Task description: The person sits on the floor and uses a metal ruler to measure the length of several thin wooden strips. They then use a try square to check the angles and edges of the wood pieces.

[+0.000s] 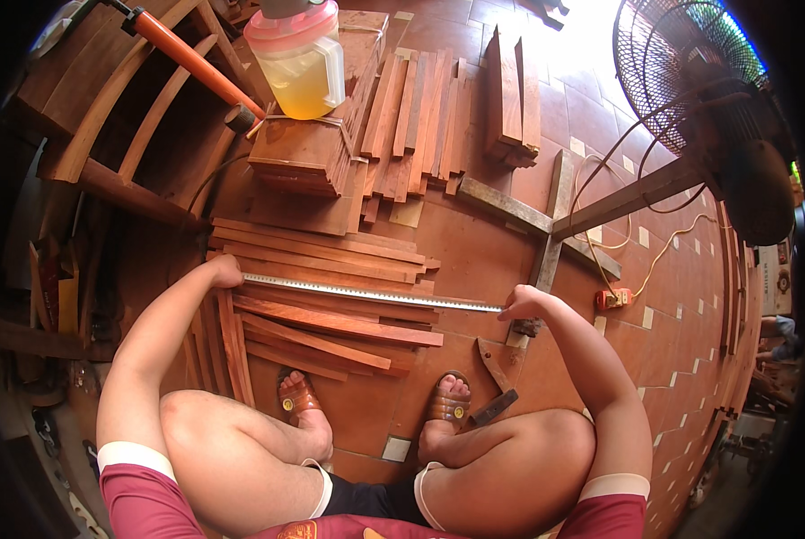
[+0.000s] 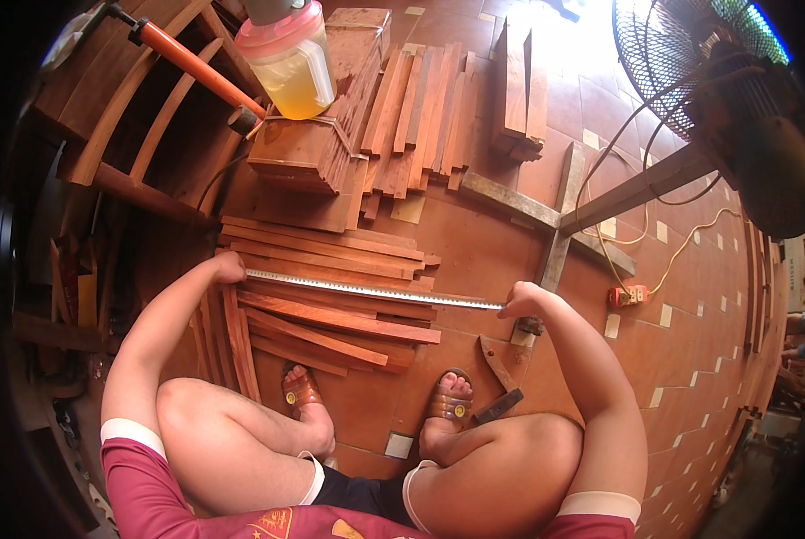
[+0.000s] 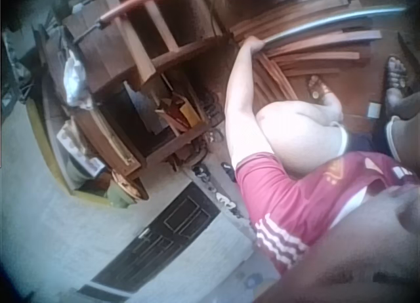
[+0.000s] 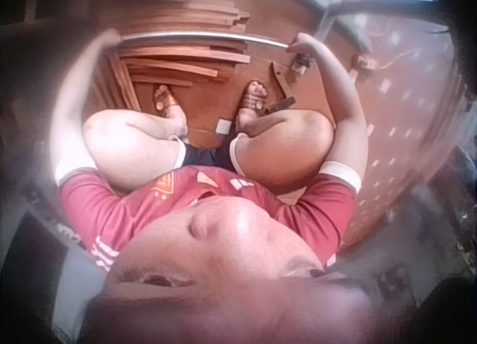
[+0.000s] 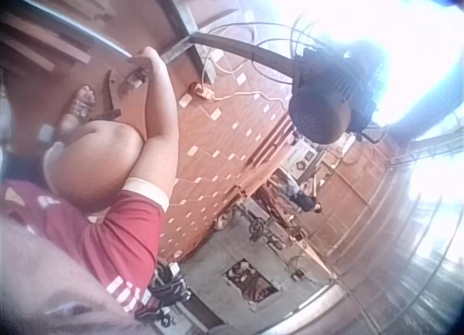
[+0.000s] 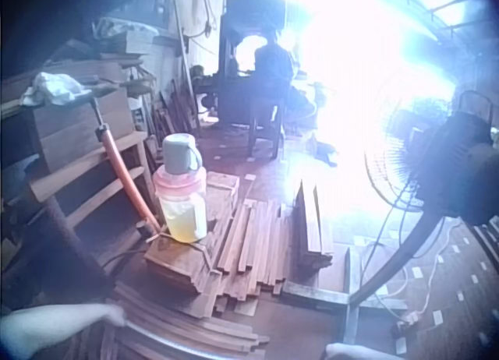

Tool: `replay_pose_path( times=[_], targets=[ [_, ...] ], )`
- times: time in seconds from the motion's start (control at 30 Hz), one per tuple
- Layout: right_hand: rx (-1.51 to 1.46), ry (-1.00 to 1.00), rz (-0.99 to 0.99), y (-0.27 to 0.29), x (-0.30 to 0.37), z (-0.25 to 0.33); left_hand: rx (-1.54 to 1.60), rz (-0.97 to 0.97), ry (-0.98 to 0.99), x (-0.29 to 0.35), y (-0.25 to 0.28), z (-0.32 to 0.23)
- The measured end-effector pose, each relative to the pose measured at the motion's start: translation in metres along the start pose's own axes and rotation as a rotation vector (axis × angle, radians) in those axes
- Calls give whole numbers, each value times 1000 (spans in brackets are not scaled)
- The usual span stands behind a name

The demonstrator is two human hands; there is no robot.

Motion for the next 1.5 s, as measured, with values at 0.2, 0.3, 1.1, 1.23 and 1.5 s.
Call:
replay_pose_path(
  times=[0.2,0.3,1.1,1.23,1.5],
  targets=[
    [-3,-5,8,-2,-2,-2,-2,1,-10,-3,-2,3],
    [5,13,-15,-2,-3,-3,-14,-11,-33,-4,-3,4],
    [-484,83,-535,51,59,-9,332,-335,-91,90,71,6],
    [-509,121,-620,56,77,-11,320,-366,-107,112,75,2],
    [-848,144,-715,71,129,-6,358,-551,-185,163,105,-9]
  ],
)
Point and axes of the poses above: each hand's wrist, its own x-axis away from the middle knuckle, its own y-axis out of the back of the hand, z = x × y, the point moved 3 cm from there along -x, towards the middle knuckle, and after that the axes turned 4 degrees about -z, right-handed, at the moved point
